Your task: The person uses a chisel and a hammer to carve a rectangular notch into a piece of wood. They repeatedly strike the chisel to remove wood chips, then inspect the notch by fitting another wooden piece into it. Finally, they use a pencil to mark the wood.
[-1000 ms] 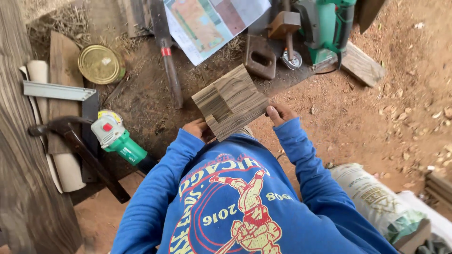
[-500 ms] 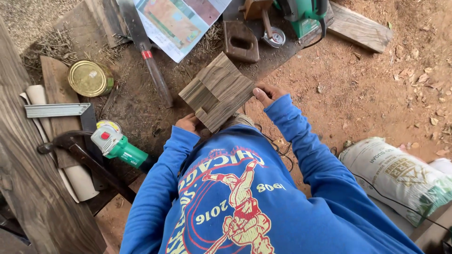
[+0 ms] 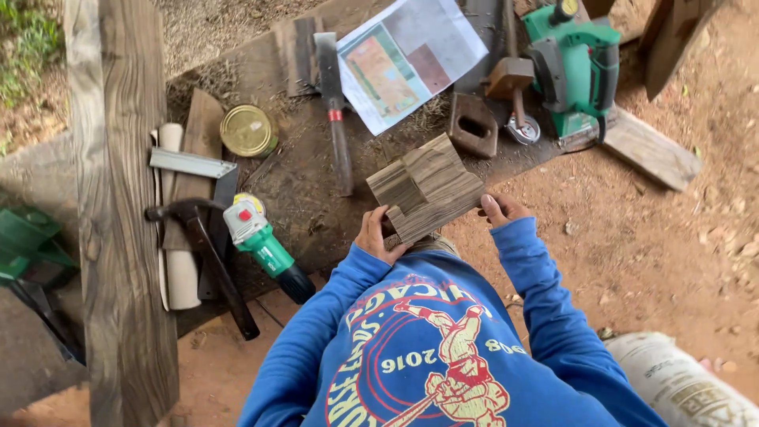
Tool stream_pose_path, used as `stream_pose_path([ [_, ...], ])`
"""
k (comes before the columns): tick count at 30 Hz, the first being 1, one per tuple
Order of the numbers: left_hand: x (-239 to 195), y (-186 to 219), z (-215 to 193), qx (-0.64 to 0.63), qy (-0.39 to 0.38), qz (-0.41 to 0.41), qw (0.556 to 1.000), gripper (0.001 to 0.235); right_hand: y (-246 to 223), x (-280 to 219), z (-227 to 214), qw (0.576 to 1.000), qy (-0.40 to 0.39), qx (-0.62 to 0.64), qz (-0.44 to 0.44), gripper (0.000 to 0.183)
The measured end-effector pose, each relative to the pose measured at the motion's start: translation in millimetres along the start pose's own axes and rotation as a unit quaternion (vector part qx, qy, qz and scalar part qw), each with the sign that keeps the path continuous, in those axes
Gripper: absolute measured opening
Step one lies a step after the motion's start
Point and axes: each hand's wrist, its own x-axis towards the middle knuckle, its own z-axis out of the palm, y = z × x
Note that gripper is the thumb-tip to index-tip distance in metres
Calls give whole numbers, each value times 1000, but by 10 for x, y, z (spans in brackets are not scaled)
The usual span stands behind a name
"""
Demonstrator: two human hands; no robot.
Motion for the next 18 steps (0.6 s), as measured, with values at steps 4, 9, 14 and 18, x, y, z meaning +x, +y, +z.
stream_pose_path([
  [4, -3, 7, 26, -19, 11, 16, 1000, 97, 149, 6, -76, 998, -28, -61, -14, 37],
  [9, 2, -52, 24, -29, -2, 17, 999, 95, 58, -7, -42, 996, -21, -85, -31, 42],
  [14, -14, -14, -26, -37, -35, -12, 999, 94, 489, 209, -30, 990, 28, -4, -138, 33],
  [18, -5, -66, -42, -48, -28, 18, 998, 93, 545, 290, -106, 992, 93, -45, -68, 25],
])
